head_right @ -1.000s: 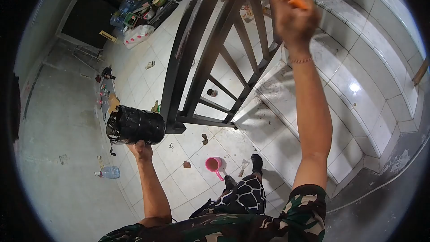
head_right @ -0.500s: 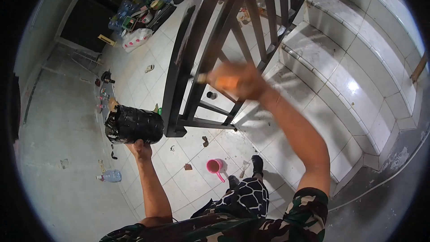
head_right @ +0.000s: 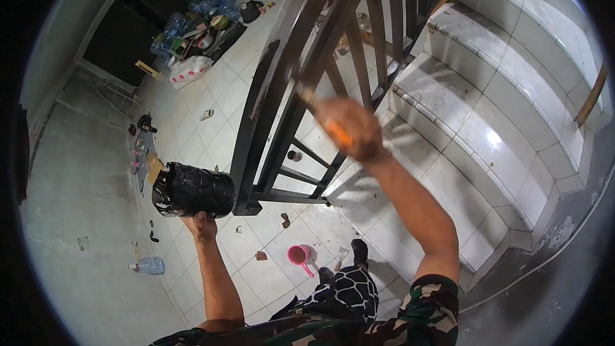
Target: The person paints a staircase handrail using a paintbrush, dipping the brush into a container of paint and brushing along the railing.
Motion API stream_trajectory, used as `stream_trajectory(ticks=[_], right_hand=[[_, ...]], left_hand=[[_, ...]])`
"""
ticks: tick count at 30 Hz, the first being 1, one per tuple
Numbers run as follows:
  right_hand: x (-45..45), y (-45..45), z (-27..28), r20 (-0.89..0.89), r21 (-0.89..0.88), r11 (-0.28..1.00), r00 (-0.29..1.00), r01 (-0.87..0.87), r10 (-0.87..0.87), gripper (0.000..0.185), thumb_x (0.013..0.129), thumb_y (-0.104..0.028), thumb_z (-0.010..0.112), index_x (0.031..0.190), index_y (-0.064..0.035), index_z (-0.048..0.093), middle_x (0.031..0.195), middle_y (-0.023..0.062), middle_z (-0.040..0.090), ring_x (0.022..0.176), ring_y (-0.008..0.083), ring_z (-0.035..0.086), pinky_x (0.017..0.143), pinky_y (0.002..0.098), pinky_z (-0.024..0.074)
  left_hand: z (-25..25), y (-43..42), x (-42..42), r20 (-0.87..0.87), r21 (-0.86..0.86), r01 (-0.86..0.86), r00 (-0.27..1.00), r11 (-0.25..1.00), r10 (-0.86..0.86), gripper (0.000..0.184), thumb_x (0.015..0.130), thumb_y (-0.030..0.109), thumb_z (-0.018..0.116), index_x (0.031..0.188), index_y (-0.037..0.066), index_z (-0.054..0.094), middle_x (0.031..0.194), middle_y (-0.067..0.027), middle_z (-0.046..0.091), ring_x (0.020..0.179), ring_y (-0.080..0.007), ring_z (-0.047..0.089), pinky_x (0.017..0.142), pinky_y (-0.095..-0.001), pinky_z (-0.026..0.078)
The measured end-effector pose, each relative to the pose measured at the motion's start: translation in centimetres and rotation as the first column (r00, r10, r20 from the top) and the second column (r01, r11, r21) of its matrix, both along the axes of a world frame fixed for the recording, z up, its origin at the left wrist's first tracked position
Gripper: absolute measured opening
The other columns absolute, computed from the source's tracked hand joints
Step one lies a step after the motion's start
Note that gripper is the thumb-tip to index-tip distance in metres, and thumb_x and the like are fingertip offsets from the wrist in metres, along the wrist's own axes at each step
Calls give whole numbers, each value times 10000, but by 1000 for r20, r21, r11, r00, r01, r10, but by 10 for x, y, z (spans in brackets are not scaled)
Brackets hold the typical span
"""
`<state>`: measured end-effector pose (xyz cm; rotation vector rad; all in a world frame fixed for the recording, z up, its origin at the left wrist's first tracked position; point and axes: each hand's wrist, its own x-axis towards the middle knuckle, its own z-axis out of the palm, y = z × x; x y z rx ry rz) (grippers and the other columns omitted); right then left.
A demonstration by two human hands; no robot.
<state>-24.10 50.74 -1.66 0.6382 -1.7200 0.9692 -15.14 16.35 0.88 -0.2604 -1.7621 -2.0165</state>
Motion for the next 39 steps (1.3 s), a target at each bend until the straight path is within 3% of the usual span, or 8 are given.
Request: stream_trajectory(ticks=[5, 13, 16, 23, 28, 31, 36, 39], right_hand=[[-6, 30, 24, 217, -91, 888, 861, -450, 459, 192, 726, -66, 661, 918, -54, 666, 910, 118, 666, 820, 212, 658, 751, 308, 532], [-72, 111, 97, -28, -496, 824, 944, 273, -330, 243, 824, -110, 650, 1052, -26, 631, 931, 63, 667, 792, 108, 639, 694, 219, 507], [-44, 70, 56, -162, -19, 908, 895, 418, -416, 174, 832, -138, 600, 979, -56, 643, 929, 105, 664, 801, 229, 658, 729, 304, 525], [21, 20, 39, 363, 108, 842, 809, -529, 462, 187, 696, -112, 695, 874, -68, 659, 894, 79, 668, 806, 229, 656, 708, 305, 527], [-58, 96, 92, 180, -409, 910, 971, -70, 155, 153, 800, -112, 633, 929, -44, 679, 964, 73, 663, 864, 116, 623, 782, 244, 491], [-60, 124, 132, 65, -376, 817, 892, 438, -448, 157, 821, -186, 678, 921, -65, 687, 834, 22, 678, 701, 91, 625, 590, 225, 495], [-54, 98, 108, -104, -89, 883, 877, 461, -468, 187, 809, -156, 656, 980, -82, 655, 936, 74, 666, 797, 185, 643, 695, 292, 516], [-16, 41, 43, -65, 160, 981, 993, 109, -100, 220, 776, -69, 587, 987, -41, 639, 1005, 100, 651, 921, 250, 633, 797, 331, 513]], left_hand=[[-4, -4, -2, 29, 3, 19, 999, 1000, -19, 885, 567, 284, 864, 1260, -1, 394, 1164, -102, 548, 1060, -241, 556, 924, -370, 465], [5, 7, -5, -27, -29, 4, 1000, 1000, -5, 948, 538, 350, 876, 1272, 0, 390, 1178, -92, 541, 1069, -236, 549, 923, -368, 465], [0, 5, -4, -36, -9, -6, 999, 1000, 6, 964, 534, 348, 878, 1284, 4, 379, 1187, -91, 535, 1085, -235, 537, 928, -365, 460], [-8, -4, -12, 12, 5, -17, 1000, 1000, 17, 951, 547, 342, 851, 1295, 48, 343, 1207, -105, 490, 1118, -274, 509, 949, -411, 446], [-2, 1, -10, 13, -15, -32, 999, 999, 32, 948, 548, 361, 851, 1291, 50, 351, 1202, -105, 495, 1113, -275, 513, 941, -407, 451], [-3, -3, -7, 2, -25, -37, 999, 999, 37, 941, 549, 369, 850, 1287, 47, 362, 1197, -104, 499, 1112, -273, 513, 946, -407, 445], [-1, -3, -5, -2, -46, -65, 998, 997, 65, 951, 548, 387, 850, 1288, 39, 364, 1193, -102, 504, 1112, -267, 514, 952, -406, 439], [0, -2, -9, -11, -20, -55, 998, 998, 55, 972, 544, 395, 853, 1296, 38, 352, 1209, -101, 496, 1111, -265, 516, 939, -405, 450]])
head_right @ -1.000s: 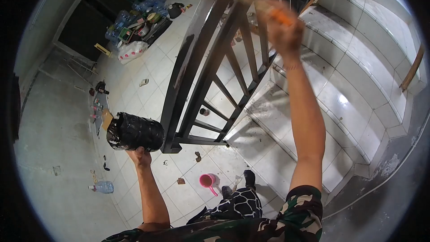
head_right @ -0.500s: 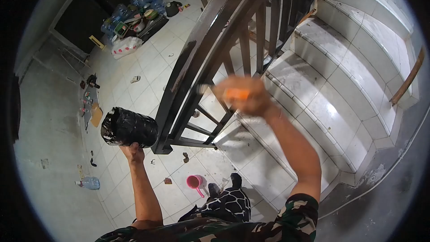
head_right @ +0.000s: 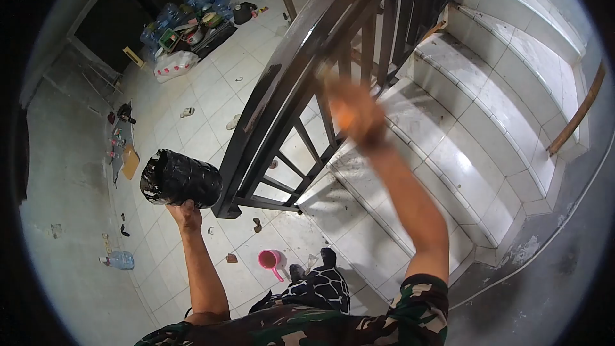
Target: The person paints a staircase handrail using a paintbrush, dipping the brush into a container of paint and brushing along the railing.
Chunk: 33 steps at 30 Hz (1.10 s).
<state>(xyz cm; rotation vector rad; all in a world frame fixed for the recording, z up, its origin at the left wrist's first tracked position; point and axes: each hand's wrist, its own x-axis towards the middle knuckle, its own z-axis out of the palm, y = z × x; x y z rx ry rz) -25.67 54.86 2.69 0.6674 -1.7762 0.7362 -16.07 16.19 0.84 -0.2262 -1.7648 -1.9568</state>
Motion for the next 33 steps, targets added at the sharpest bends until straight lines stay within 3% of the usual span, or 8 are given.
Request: stream_trajectory(ticks=[2, 4, 6, 8, 10, 12, 20, 33], right_hand=[[50, -30, -23, 162, 197, 939, 954, -281, 252, 238, 752, -66, 622, 989, -56, 645, 1001, 100, 651, 880, 224, 644, 756, 317, 529], [95, -38, -15, 429, -61, 873, 777, -484, 460, 284, 711, -70, 660, 995, -61, 647, 989, 96, 651, 847, 213, 647, 729, 303, 530], [113, -20, -5, 396, -154, 941, 853, -302, 339, 243, 712, -69, 665, 953, -47, 643, 941, 114, 649, 798, 206, 640, 704, 296, 528], [128, -13, 11, 287, -657, 739, 858, -148, 426, 184, 723, -41, 647, 903, -8, 625, 889, 128, 642, 766, 188, 623, 686, 291, 525], [135, -7, 54, 123, -716, 647, 865, -262, 486, 151, 725, -13, 637, 869, 21, 606, 854, 135, 630, 748, 176, 605, 671, 286, 519], [141, -4, 96, 219, -635, 726, 839, -266, 498, 169, 717, -13, 648, 874, 33, 605, 863, 135, 630, 760, 177, 615, 680, 271, 512], [136, -52, 200, 719, 162, 862, 656, -481, 231, 178, 670, -86, 703, 812, 6, 648, 754, 74, 646, 651, 122, 617, 601, 233, 481], [120, -91, 152, 779, 274, 755, 598, -596, 188, 180, 712, -110, 718, 849, -27, 638, 791, 100, 662, 667, 242, 639, 625, 309, 501]], left_hand=[[-3, -3, -1, 5, 15, 4, 1000, 1000, -4, 935, 535, 374, 863, 1267, 30, 393, 1184, -109, 522, 1091, -262, 533, 927, -415, 458], [0, -7, 3, 50, -48, 32, 998, 998, -30, 896, 541, 336, 857, 1253, 23, 413, 1166, -113, 540, 1078, -257, 543, 930, -408, 455], [8, -3, 11, 121, -98, 55, 992, 994, -43, 857, 546, 298, 850, 1240, 16, 434, 1147, -117, 558, 1065, -253, 553, 932, -401, 452], [23, 17, 14, 91, -400, 176, 984, 899, -152, 790, 541, 225, 819, 1211, -14, 475, 1138, -121, 578, 1042, -245, 572, 942, -368, 441], [23, 38, 17, 130, -300, 302, 953, 905, -275, 773, 527, 197, 794, 1197, -38, 488, 1152, -118, 579, 1045, -240, 573, 941, -339, 434], [16, 52, 18, 166, -581, 285, 959, 763, -232, 816, 487, 212, 825, 1186, -28, 480, 1071, -121, 610, 987, -206, 598, 888, -320, 460], [8, 103, 27, -6, -438, 255, 958, 862, -286, 792, 453, 222, 827, 1148, 25, 501, 990, -91, 608, 907, -198, 603, 834, -300, 465], [33, 89, 31, -173, -546, 89, 961, 833, -216, 770, 460, 197, 822, 1135, 34, 491, 1040, -108, 569, 930, -232, 596, 825, -310, 475]])
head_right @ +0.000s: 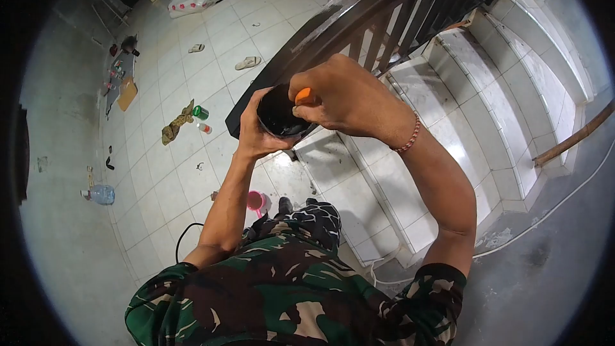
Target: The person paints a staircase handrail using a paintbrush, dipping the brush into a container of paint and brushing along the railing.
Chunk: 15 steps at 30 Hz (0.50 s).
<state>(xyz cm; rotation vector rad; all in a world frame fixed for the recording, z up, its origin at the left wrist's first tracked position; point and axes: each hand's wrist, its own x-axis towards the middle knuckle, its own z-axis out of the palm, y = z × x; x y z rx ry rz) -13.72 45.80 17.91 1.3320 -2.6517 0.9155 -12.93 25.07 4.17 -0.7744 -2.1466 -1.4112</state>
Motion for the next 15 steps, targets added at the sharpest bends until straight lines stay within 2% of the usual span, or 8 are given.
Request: stream_trajectory(ticks=[3, 4, 6, 9, 10, 12, 13, 15], right_hand=[[-4, -2, -11, -150, 15, 1000, 988, 26, -24, 184, 703, -107, 725, 848, -31, 643, 803, 100, 663, 698, 243, 643, 643, 306, 512], [-6, -3, -13, -149, 18, 1000, 989, 21, -18, 184, 703, -107, 725, 848, -31, 643, 803, 100, 663, 698, 243, 643, 643, 306, 512], [-10, -4, -16, -270, -97, 993, 962, -67, 38, 174, 694, -95, 726, 835, -36, 643, 813, 95, 662, 723, 251, 641, 646, 318, 514], [-15, -7, -25, -315, -93, 984, 942, -150, 113, 143, 707, -158, 685, 780, -72, 598, 788, 83, 630, 717, 276, 604, 623, 369, 480], [-15, -9, -24, -314, -93, 984, 943, -150, 114, 143, 707, -158, 685, 780, -72, 598, 788, 83, 630, 717, 276, 604, 623, 369, 480], [-13, -13, -17, -331, 80, 995, 939, -67, 90, 172, 687, -102, 720, 823, -36, 638, 786, 95, 655, 713, 253, 639, 632, 330, 502], [-15, -13, -15, -329, 78, 995, 941, -63, 85, 172, 687, -102, 720, 823, -36, 638, 786, 95, 655, 713, 253, 639, 632, 330, 502], [-20, -15, -12, -111, 131, 988, 989, -78, 93, 180, 697, -115, 719, 837, -30, 645, 781, 100, 658, 698, 246, 643, 624, 324, 498]], left_hand=[[3, -3, -1, 16, -30, -25, 1000, 999, 26, 768, 462, 204, 820, 1136, 36, 491, 1034, -112, 570, 929, -235, 597, 819, -312, 475], [3, -4, -1, 39, -15, -23, 999, 1000, 23, 761, 465, 203, 818, 1133, 36, 493, 1030, -114, 570, 928, -236, 597, 817, -314, 475], [3, -6, 0, 66, 4, -26, 998, 1000, 26, 754, 468, 203, 815, 1130, 36, 495, 1026, -116, 570, 927, -237, 597, 815, -315, 475], [5, -9, -4, 90, -18, -23, 996, 1000, 25, 748, 469, 196, 808, 1129, 33, 494, 1021, -116, 569, 921, -240, 597, 815, -317, 475], [3, -10, -6, 67, -27, -29, 997, 999, 30, 746, 468, 192, 805, 1127, 32, 495, 1021, -116, 569, 918, -243, 597, 812, -321, 477], [-1, -9, -7, 47, -34, -33, 998, 999, 34, 745, 466, 188, 803, 1125, 30, 495, 1021, -117, 569, 915, -246, 597, 809, -324, 479], [-2, -9, -7, 44, -27, -46, 998, 999, 48, 749, 463, 186, 804, 1126, 28, 493, 1023, -117, 567, 912, -249, 596, 810, -327, 479], [-5, -7, -8, 41, -21, -55, 998, 998, 56, 753, 460, 184, 804, 1126, 26, 490, 1025, -117, 564, 909, -253, 595, 810, -329, 480]])
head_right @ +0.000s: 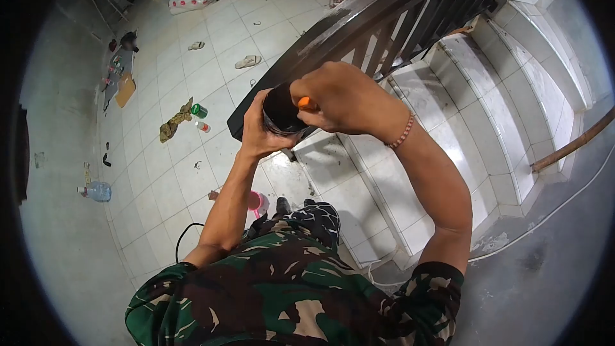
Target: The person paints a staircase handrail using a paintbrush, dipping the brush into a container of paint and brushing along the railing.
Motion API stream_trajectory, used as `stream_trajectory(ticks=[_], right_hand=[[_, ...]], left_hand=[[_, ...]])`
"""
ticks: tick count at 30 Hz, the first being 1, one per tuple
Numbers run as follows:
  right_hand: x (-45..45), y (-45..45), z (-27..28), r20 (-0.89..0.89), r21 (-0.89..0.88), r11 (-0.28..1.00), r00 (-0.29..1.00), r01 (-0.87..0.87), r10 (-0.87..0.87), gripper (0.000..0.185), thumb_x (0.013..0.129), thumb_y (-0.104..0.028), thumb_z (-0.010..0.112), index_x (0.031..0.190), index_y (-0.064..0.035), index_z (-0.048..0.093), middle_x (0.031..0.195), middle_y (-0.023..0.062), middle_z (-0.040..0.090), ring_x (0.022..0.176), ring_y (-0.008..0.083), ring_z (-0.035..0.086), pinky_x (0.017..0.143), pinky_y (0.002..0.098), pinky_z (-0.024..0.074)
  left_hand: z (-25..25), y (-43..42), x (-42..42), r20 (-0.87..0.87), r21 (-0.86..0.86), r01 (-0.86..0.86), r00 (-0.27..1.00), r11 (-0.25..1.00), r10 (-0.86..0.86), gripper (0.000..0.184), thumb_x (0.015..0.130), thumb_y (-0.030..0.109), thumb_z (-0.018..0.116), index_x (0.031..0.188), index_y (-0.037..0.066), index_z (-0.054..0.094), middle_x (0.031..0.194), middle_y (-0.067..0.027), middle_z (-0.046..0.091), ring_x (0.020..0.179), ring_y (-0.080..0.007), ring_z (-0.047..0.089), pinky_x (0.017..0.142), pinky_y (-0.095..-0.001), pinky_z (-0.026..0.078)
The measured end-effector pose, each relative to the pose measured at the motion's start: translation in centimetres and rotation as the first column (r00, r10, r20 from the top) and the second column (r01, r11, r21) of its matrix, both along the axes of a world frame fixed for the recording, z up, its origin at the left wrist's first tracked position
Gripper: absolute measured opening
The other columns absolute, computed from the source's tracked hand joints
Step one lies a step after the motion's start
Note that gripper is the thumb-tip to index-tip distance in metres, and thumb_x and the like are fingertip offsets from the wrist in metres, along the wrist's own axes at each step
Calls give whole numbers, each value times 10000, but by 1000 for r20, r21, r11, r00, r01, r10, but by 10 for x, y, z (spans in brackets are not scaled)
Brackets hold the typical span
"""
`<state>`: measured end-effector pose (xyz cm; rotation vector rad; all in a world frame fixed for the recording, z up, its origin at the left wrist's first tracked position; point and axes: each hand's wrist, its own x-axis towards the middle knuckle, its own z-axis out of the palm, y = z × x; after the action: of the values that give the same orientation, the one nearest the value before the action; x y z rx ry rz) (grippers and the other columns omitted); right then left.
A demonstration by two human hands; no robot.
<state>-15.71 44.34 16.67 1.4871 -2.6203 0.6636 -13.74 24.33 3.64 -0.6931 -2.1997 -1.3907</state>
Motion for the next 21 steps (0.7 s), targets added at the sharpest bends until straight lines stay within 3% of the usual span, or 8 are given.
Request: stream_trajectory(ticks=[3, 6, 10, 13, 16, 17, 19, 21], right_hand=[[-6, -11, -4, 216, -179, 984, 976, 12, 27, 176, 708, -115, 715, 847, -30, 649, 789, 101, 662, 691, 244, 644, 621, 316, 498], [-8, -19, -18, 64, -332, 943, 998, 8, 14, 175, 717, -137, 718, 846, -36, 657, 800, 96, 666, 703, 239, 645, 613, 304, 496], [-11, -18, -18, -197, -78, 995, 977, 64, -78, 167, 720, -159, 709, 830, -43, 663, 774, 94, 663, 705, 242, 646, 632, 306, 498], [-9, -16, -2, 62, -11, 1000, 998, 11, -11, 171, 699, -156, 713, 813, -44, 652, 755, 95, 658, 690, 255, 640, 660, 314, 494], [-11, -23, -12, 230, -271, 958, 973, 93, -29, 170, 679, -151, 717, 779, -35, 643, 728, 103, 652, 666, 262, 634, 652, 312, 491], [-13, -22, -18, 231, -271, 958, 972, 93, -29, 170, 679, -151, 717, 779, -35, 643, 728, 103, 652, 666, 262, 634, 652, 312, 491], [-18, -22, -24, -52, -291, 952, 992, 97, -117, 160, 679, -148, 715, 749, -24, 641, 706, 109, 651, 649, 252, 637, 612, 301, 489], [-22, -15, -16, 15, -182, 980, 997, 82, -80, 165, 689, -152, 712, 755, -21, 638, 712, 103, 653, 646, 241, 638, 612, 298, 487]], left_hand=[[-3, -2, -4, -18, 18, -34, 999, 999, 35, 778, 455, 186, 810, 1138, 23, 474, 1029, -120, 554, 908, -258, 592, 810, -331, 480], [-3, -4, -7, -24, 17, -76, 997, 997, 76, 806, 449, 190, 817, 1151, 24, 458, 1031, -122, 545, 910, -263, 591, 810, -331, 481], [-7, -3, -8, -67, 31, -72, 995, 997, 74, 805, 456, 190, 817, 1156, 27, 454, 1030, -124, 542, 908, -261, 589, 808, -332, 485], [-8, 2, -5, -39, 58, -76, 996, 995, 78, 797, 465, 184, 812, 1158, 27, 452, 1024, -122, 547, 903, -259, 590, 811, -331, 485], [-7, 3, -2, 3, 73, -90, 996, 993, 90, 799, 470, 175, 809, 1166, 26, 445, 1018, -126, 556, 900, -255, 595, 811, -327, 486], [-7, 3, -2, 22, 81, -100, 995, 992, 99, 802, 472, 171, 809, 1170, 25, 441, 1017, -128, 561, 900, -254, 598, 811, -325, 487], [-13, 4, -4, 12, 98, -107, 994, 989, 106, 802, 478, 171, 810, 1172, 23, 436, 1019, -133, 564, 900, -249, 600, 810, -323, 488], [-15, 6, -4, 2, 114, -111, 994, 987, 111, 802, 484, 171, 812, 1174, 21, 432, 1020, -137, 568, 901, -244, 602, 810, -322, 489]])
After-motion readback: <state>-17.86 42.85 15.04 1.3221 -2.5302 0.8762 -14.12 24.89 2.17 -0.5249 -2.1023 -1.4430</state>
